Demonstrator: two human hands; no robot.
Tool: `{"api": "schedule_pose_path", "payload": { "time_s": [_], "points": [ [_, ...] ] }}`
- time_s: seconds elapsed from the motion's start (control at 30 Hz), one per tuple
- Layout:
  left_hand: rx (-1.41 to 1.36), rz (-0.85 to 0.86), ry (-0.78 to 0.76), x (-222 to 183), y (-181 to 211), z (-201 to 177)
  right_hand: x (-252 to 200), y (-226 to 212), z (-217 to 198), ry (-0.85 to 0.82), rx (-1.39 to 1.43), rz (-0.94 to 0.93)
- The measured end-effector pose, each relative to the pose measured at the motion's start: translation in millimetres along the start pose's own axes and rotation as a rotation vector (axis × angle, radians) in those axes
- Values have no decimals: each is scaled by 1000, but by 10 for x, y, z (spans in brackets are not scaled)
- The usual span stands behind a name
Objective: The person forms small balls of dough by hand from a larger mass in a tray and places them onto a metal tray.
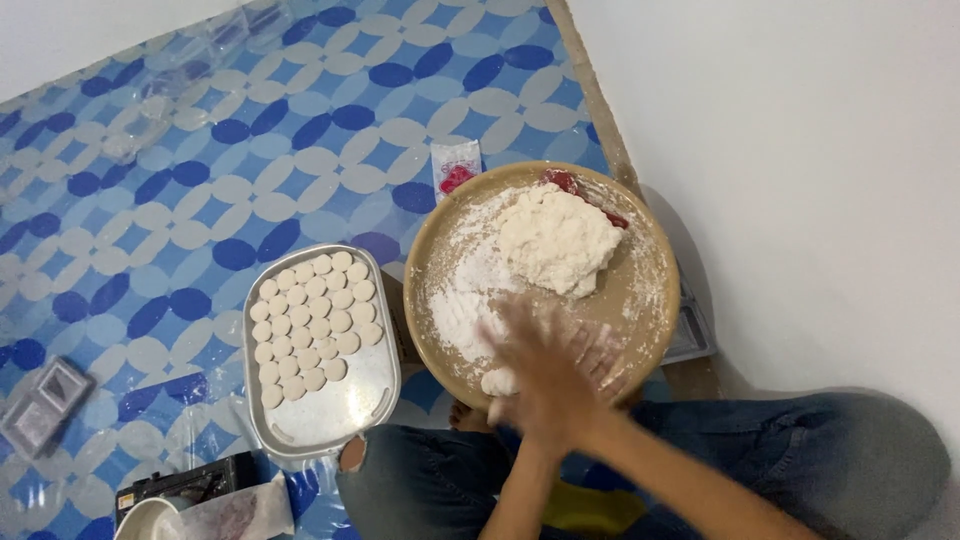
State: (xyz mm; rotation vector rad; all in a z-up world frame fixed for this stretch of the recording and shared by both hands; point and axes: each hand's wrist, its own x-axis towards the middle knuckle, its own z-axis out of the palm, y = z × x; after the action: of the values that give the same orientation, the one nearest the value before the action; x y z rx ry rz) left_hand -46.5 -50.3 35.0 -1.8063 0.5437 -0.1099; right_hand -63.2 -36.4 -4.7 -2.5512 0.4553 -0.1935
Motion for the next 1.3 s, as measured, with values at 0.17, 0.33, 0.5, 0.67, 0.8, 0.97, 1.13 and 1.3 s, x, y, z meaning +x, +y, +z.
{"api": "schedule_pose_path", "payload": {
  "time_s": [0.17,0.33,0.5,0.67,0.8,0.97,1.13,1.3],
  "points": [
    [1634,-770,491,742,2911,1604,-168,-340,-291,-233,922,-70],
    [1879,-248,1084,305,285,781,229,63,-290,170,582,-12],
    [1871,-280,1058,379,541,826,120,-49,188,284,145,-303],
    [2006,-214,929,372,624,907,284,592,229,237,21,98],
    [2202,-197,1011,91,-11,580,297,-13,-206,220,179,237],
    [2007,-176,913,269,63,778,-118,62,533,125,65,-224],
    [1963,-233,970,155,45,726,221,313,-22,318,117,26],
    [1854,-376,1000,204,175,838,129,-215,-69,335,171,63]
  ]
}}
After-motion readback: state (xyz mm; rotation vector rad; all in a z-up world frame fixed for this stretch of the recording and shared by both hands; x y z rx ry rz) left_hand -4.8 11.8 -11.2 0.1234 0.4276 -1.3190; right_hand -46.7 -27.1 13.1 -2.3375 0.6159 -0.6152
